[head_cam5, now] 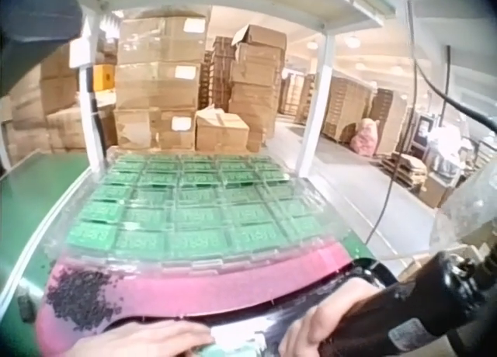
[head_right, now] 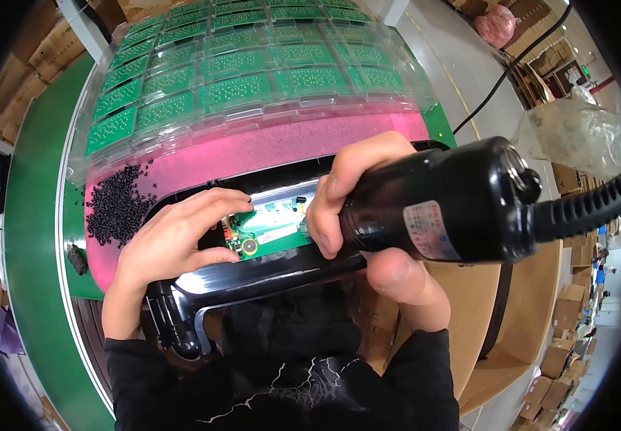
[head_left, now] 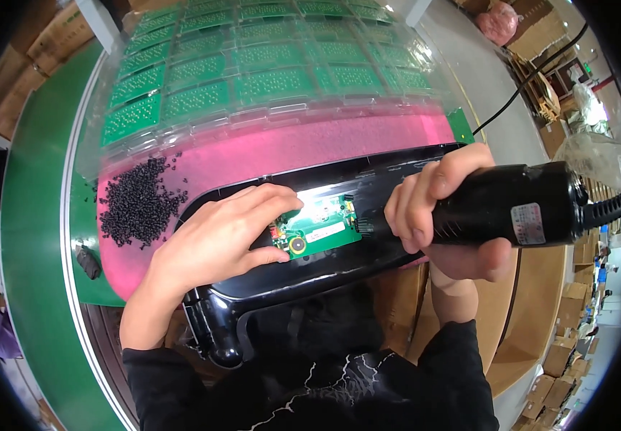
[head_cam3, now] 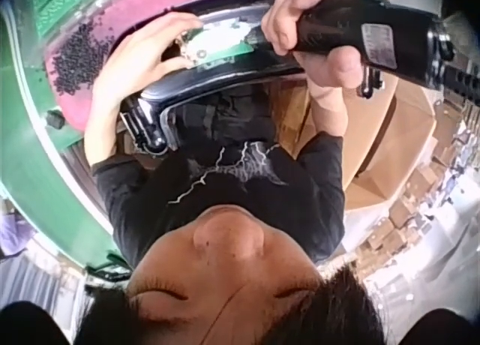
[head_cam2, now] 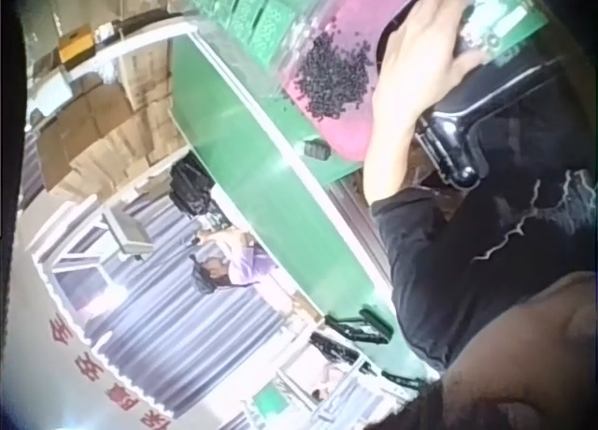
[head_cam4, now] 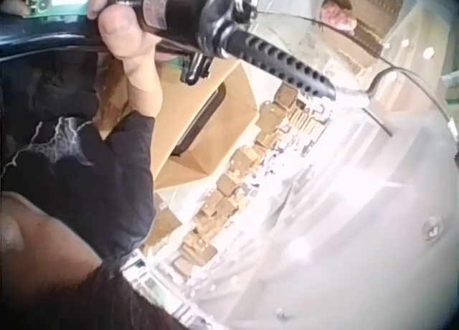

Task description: The recorder is assembling electronic circuit boards into plastic housings and securing them with screws using an electric screwdriver.

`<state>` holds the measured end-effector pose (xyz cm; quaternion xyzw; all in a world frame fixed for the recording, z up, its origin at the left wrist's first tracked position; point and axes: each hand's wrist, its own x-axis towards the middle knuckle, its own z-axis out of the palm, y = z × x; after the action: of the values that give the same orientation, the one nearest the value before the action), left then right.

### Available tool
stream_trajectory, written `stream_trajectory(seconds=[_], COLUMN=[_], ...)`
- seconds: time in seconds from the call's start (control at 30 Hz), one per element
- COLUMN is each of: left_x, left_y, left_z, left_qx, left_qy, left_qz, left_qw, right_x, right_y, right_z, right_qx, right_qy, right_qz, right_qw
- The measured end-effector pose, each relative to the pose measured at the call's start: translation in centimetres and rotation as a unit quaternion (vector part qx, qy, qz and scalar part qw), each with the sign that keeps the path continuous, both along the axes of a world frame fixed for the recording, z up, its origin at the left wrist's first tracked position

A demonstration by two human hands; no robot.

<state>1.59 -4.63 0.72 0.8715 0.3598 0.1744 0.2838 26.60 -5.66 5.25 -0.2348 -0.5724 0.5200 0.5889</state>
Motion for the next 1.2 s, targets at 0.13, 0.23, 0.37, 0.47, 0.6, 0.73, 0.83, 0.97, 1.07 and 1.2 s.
stream_trajectory(seconds=[0.13,0.23,0.37,0.47,0.6,0.73,0.83,0.97,1.07,1.2], left_x=[0.1,0.2,0.0,0.1,-0.1,-0.6,-0.4,-0.4,0.4,-0.6], left_y=[-0.2,-0.4,-0.7,-0.6,-0.5,0.1,0.4,0.4,-0.2,1.1], left_z=[0.3,0.3,0.1,0.2,0.9,1.9,2.2,0.7,0.9,0.6], left_qx=[-0.007,0.004,0.019,0.021,0.054,0.165,0.199,0.14,0.164,0.139], left_qy=[0.008,0.005,0.013,0.017,0.008,-0.133,-0.084,0.091,0.107,0.157], left_qz=[0.003,0.002,0.005,0.005,-0.007,0.04,0.134,0.147,0.153,0.114], left_qw=[1.0,1.0,1.0,1.0,0.998,0.977,0.967,0.975,0.969,0.971], right_x=[0.1,0.2,0.2,0.5,1.0,-0.6,0.7,1.8,3.4,4.5], right_y=[0.1,0.1,0.3,1.2,2.2,0.4,1.9,5.2,7.9,5.6], right_z=[-0.2,-0.4,-1.7,-2.0,-1.6,0.1,-0.5,0.5,-1.4,1.1], right_qx=[-0.018,-0.017,0.023,0.034,0.054,-0.076,-0.062,-0.301,-0.261,-0.322], right_qy=[0.008,0.009,0.012,0.019,-0.049,-0.032,-0.009,0.185,0.15,0.044], right_qz=[0.006,0.017,0.058,0.135,0.204,0.069,0.089,-0.057,-0.105,-0.141], right_qw=[1.0,1.0,0.998,0.99,0.976,0.994,0.994,0.934,0.948,0.935])
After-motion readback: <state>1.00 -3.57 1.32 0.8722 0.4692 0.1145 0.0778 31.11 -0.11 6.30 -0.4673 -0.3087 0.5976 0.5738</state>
